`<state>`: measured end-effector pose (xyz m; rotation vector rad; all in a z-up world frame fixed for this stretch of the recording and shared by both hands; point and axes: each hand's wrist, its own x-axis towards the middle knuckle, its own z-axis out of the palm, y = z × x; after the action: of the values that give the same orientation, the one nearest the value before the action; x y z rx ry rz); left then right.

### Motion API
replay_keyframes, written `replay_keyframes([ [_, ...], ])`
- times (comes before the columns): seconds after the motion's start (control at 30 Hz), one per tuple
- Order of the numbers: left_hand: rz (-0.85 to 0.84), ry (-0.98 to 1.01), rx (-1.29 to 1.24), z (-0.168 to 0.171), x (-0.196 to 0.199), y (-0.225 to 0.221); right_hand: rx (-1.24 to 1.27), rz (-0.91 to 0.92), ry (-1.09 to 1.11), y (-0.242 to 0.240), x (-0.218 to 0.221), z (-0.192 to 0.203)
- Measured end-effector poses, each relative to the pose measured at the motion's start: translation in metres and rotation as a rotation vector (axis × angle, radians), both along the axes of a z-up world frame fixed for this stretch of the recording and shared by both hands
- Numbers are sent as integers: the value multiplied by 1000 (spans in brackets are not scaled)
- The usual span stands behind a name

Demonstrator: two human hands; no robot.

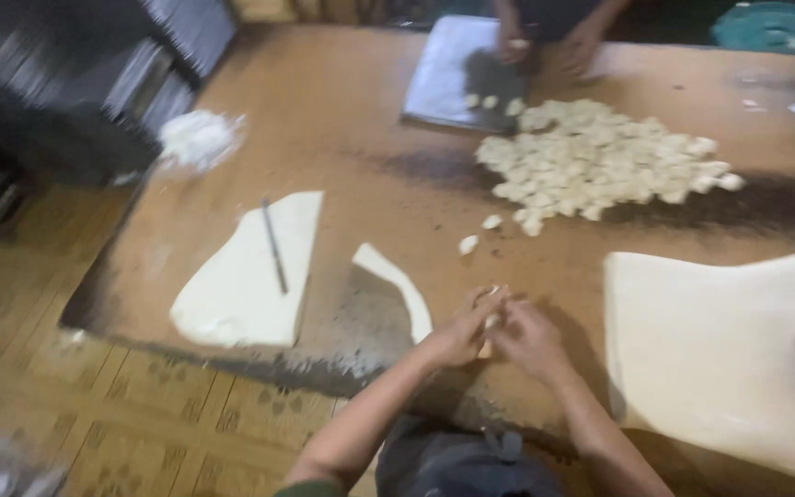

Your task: Cutting dough into strips and small pieces, then rolling them into balls on a bakery work table

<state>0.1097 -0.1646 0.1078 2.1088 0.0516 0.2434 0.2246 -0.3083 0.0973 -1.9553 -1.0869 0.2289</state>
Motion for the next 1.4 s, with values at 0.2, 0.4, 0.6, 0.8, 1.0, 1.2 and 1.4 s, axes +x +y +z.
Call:
replay_keyframes([
  [0.2,262,201,-131,-67,25,-7,177,-20,-170,3,3,-8],
  [0.4,-218,22,57,-23,-13,-37,-708,-152,-73,-12,37,-97],
  [0.6,-119,182,61,-46,4,42,-129,-157,20,15,-30,54],
  [0.8,-158,5,-124,-67,38,55,185,-188,-310,33,-37,58],
  [1.0,-490,6,156,-47,0,32,-460,-459,-99,9,-10,-82],
  [1.2,-205,329,16,-44,16,62,-374,-167,129,11,-20,16],
  [1.4,-168,-37,-28,-107,34,73,130,-8,-157,23,-29,53],
])
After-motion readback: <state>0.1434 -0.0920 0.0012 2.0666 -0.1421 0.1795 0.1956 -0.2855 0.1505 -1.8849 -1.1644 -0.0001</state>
